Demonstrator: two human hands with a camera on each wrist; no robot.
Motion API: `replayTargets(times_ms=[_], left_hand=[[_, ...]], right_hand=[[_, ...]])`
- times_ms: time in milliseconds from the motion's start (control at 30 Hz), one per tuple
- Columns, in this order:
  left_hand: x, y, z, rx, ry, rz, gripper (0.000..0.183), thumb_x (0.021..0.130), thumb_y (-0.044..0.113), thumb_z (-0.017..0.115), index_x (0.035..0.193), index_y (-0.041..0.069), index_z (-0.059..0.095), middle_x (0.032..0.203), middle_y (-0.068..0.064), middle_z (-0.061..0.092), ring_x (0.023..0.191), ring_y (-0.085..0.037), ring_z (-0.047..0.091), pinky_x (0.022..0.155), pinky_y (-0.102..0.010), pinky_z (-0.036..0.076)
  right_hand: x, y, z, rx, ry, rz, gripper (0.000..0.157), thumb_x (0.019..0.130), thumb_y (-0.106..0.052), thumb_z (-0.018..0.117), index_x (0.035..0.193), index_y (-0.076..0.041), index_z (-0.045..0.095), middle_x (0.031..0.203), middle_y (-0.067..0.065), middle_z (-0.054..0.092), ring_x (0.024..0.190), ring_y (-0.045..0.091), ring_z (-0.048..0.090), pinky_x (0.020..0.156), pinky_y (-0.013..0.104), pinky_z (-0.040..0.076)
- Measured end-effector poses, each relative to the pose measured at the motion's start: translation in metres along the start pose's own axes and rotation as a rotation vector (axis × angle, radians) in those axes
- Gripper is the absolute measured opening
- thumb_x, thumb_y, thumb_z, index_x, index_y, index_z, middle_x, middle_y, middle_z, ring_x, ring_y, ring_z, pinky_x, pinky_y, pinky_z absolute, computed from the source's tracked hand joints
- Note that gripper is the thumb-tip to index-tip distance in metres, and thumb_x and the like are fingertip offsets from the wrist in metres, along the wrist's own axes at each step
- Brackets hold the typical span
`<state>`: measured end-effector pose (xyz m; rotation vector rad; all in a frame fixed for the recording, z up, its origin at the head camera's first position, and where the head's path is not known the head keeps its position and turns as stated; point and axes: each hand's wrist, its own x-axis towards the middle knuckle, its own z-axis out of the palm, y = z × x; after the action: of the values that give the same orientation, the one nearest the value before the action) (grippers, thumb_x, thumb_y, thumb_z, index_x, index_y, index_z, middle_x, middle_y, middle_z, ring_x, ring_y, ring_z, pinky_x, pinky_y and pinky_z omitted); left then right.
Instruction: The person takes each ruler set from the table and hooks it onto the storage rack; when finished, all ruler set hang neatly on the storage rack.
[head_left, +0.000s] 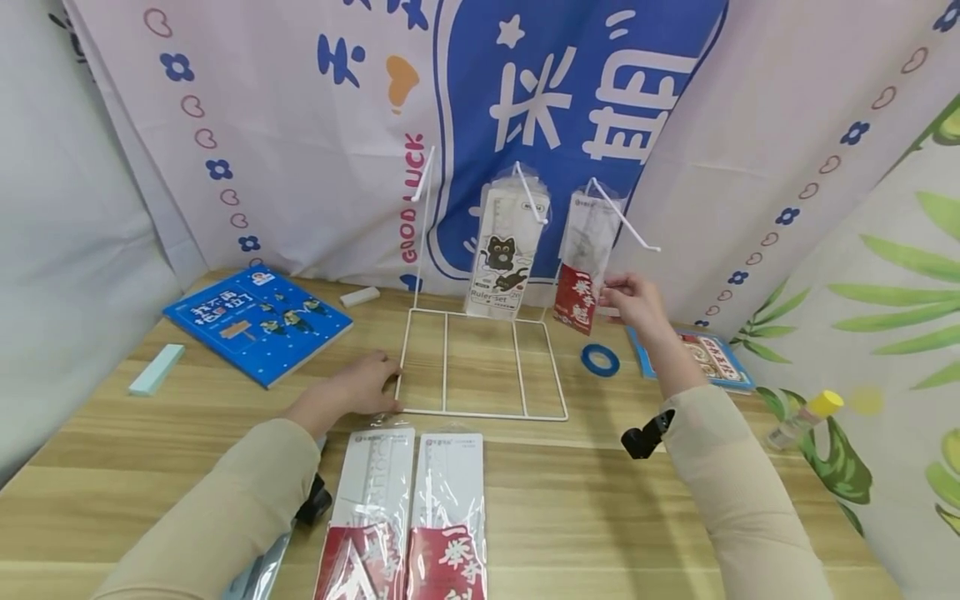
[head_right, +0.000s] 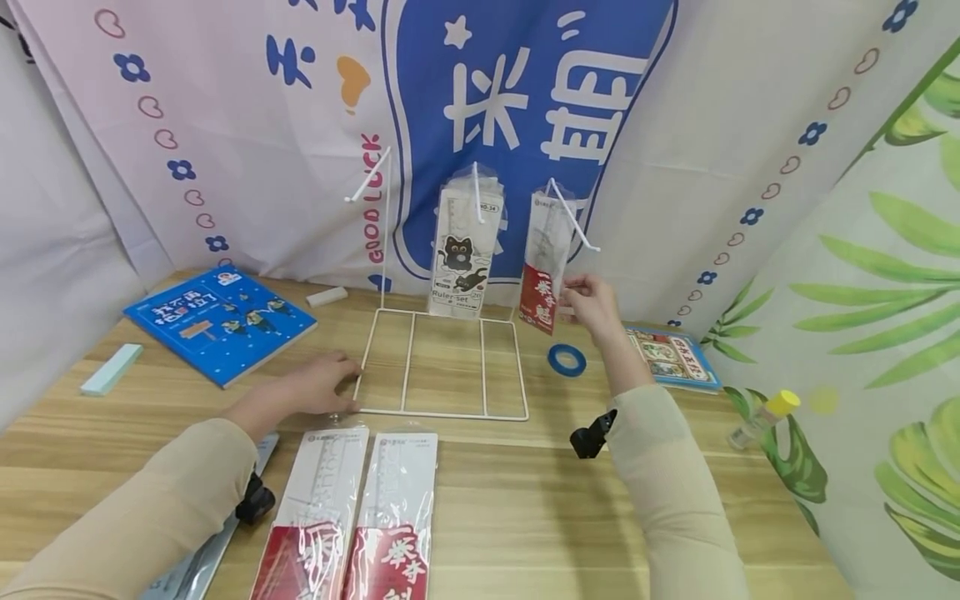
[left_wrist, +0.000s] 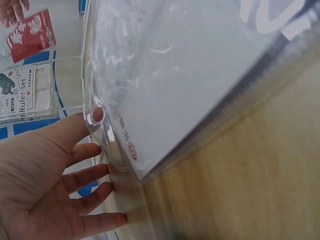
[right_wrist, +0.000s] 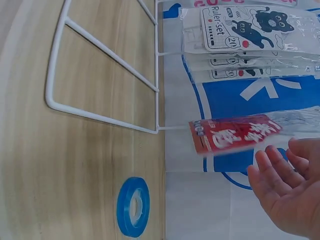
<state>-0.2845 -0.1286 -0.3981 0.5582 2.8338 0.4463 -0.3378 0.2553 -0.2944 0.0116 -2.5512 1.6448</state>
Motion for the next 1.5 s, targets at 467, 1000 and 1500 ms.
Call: replayTargets(times_ms=[467, 1000, 1500], left_hand=[[0.002, -0.002, -0.007, 0.031, 0.027, 0.048, 0.059, 0.078, 0.030, 0.069, 0.124, -0.002, 0.050, 0.130, -0.030, 0.037, 0.118, -0.043, 0.037, 0.098, -0.052, 0.032], [0.000, -0.004, -0.014, 0.035, 0.017, 0.043, 0.059, 0.080, 0.030, 0.068, 0.125, -0.003, 0.048, 0.132, -0.033, 0.033, 0.121, -0.046, 0.032, 0.100, -0.054, 0.028], [0.003, -0.002, -0.002, 0.045, 0.025, 0.083, 0.059, 0.078, 0.030, 0.069, 0.123, -0.004, 0.049, 0.128, -0.033, 0.036, 0.118, -0.046, 0.035, 0.099, -0.053, 0.030]], right_hand=[[-0.117, 0.003, 0.065, 0.007, -0.425, -0.051, 0.028, 0.087, -0.010, 0.055, 0.107, 0.009, 0.052, 0.095, 0.022, 0.058, 0.087, 0.035, 0.057, 0.077, 0.046, 0.051], [-0.212, 0.030, 0.154, -0.901, -0.463, -0.552, 0.056, 0.066, -0.068, 0.060, 0.083, -0.017, 0.044, 0.070, -0.012, 0.043, 0.060, 0.005, 0.042, 0.046, 0.020, 0.035], [-0.203, 0.046, 0.115, -0.698, -0.537, -0.233, 0.048, 0.068, -0.029, 0.076, 0.103, -0.009, 0.049, 0.066, -0.008, 0.047, 0.054, 0.005, 0.042, 0.044, 0.021, 0.037]])
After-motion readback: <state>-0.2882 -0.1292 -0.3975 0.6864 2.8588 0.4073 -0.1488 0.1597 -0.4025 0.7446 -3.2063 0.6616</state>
